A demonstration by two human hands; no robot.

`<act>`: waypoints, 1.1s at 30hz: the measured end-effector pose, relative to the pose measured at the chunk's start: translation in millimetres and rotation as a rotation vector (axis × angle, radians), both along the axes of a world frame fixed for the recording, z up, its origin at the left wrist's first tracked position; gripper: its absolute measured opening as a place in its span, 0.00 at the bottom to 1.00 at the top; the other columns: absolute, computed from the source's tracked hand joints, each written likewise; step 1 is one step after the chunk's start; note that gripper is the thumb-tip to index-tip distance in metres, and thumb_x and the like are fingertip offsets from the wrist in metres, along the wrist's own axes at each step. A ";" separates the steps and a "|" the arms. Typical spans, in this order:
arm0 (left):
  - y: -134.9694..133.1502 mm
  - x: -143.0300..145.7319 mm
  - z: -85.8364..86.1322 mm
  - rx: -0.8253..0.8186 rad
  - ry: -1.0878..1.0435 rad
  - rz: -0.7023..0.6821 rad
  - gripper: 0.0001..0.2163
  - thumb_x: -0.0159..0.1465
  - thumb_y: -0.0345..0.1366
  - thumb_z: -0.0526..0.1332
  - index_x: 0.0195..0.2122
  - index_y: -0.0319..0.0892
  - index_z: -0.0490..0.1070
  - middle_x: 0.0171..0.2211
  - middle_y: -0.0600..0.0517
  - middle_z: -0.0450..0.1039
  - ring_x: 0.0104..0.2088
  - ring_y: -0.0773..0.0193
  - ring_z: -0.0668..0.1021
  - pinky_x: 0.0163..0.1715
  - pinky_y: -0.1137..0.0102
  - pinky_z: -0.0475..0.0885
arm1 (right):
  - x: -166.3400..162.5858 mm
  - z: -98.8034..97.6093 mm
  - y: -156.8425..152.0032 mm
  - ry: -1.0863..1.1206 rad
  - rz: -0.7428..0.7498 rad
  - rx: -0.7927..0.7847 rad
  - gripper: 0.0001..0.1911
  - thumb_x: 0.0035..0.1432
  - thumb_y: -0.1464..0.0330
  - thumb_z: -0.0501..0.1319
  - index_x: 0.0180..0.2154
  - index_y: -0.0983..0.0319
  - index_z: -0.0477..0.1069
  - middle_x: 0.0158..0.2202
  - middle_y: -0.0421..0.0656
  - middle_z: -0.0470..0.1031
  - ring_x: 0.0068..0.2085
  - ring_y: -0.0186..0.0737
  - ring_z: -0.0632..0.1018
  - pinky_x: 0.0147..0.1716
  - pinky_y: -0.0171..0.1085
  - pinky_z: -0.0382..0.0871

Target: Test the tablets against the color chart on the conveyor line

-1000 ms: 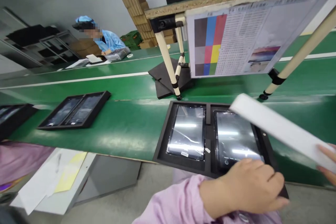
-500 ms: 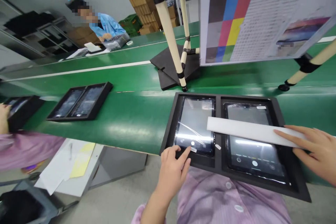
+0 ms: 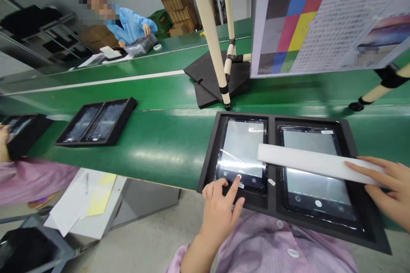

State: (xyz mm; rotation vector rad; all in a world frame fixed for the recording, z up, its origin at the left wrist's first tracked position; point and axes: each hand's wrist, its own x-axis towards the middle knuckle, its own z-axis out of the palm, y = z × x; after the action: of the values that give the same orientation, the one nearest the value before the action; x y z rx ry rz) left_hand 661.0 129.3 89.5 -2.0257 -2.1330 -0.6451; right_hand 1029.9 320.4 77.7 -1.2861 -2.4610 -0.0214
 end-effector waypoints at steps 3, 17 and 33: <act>4.0 12.6 5.1 0.035 -0.056 -0.150 0.17 0.71 0.38 0.50 0.53 0.43 0.74 0.41 0.45 0.65 0.41 0.56 0.68 0.42 0.62 0.67 | -7.1 2.9 -3.6 0.032 -0.055 -0.008 0.20 0.60 0.65 0.49 0.39 0.51 0.81 0.44 0.48 0.78 0.42 0.50 0.79 0.44 0.54 0.69; 61.0 120.1 2.0 -0.073 0.048 -0.570 0.19 0.62 0.46 0.66 0.53 0.50 0.73 0.41 0.47 0.69 0.41 0.55 0.69 0.45 0.58 0.68 | -12.2 -2.9 -13.4 0.167 -0.166 -0.123 0.29 0.49 0.77 0.53 0.47 0.48 0.80 0.50 0.42 0.76 0.53 0.48 0.74 0.59 0.58 0.57; 21.6 93.9 -15.4 0.115 -0.044 -0.462 0.05 0.67 0.29 0.57 0.41 0.40 0.72 0.34 0.48 0.72 0.35 0.59 0.73 0.38 0.64 0.69 | -5.3 -6.0 -12.5 0.196 -0.107 -0.087 0.29 0.52 0.78 0.52 0.48 0.46 0.79 0.51 0.44 0.76 0.52 0.48 0.74 0.57 0.59 0.59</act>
State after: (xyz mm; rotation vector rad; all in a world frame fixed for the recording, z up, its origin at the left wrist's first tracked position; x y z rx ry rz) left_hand 754.9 150.9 74.2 -2.4727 -1.6028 -0.8512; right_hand 1024.7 308.0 71.7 -1.3852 -2.2476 0.1774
